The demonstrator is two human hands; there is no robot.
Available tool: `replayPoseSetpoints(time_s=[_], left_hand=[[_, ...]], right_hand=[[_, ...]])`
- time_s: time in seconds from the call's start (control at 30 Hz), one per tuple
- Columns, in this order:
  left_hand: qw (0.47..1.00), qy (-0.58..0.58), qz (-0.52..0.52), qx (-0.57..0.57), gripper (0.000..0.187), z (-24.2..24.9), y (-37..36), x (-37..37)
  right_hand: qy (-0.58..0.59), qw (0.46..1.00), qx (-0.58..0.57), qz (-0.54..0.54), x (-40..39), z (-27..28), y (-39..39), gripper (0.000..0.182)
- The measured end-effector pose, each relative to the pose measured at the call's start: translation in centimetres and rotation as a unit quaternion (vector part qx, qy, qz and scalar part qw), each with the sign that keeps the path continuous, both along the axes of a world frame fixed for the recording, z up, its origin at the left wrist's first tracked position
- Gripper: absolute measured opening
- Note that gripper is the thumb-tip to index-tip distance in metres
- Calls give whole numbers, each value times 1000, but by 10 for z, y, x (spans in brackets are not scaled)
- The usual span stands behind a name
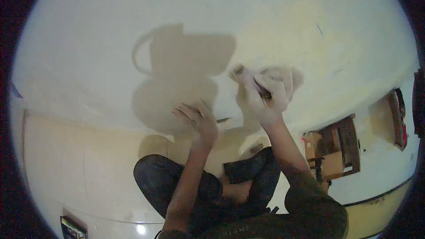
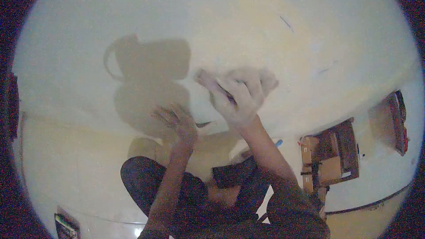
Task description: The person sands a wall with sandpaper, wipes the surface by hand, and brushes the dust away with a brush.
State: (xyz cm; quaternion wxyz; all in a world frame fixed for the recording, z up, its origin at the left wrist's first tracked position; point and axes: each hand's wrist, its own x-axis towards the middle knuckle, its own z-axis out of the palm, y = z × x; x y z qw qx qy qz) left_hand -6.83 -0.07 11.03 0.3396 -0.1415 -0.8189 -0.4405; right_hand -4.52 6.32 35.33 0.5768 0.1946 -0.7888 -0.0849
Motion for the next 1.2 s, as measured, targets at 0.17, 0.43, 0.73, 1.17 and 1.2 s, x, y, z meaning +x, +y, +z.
replayPoseSetpoints(time_s=[0.17, 0.43, 0.73, 1.17, 1.2], left_hand=[[998, -30, -38, 30, 106, 11, -9, 15], [989, 67, 120, -47, 73, 1, 5, -5], [992, -10, 45, -121, 64, 18, -15, 16], [999, 32, 30, 10, 81, 8, 9, 3], [999, 34, 25, 7, 81, 7, 8, 3]], right_hand=[[-22, 999, -9, 35, -3, -9, -7, 35], [-1, 999, 34, 4, 7, -37, -3, 30], [-100, 995, 6, 1, 16, -63, 19, 26], [-88, 996, 7, -4, 9, -57, 21, 31], [-97, 995, 6, -21, 9, -51, 17, 31]])
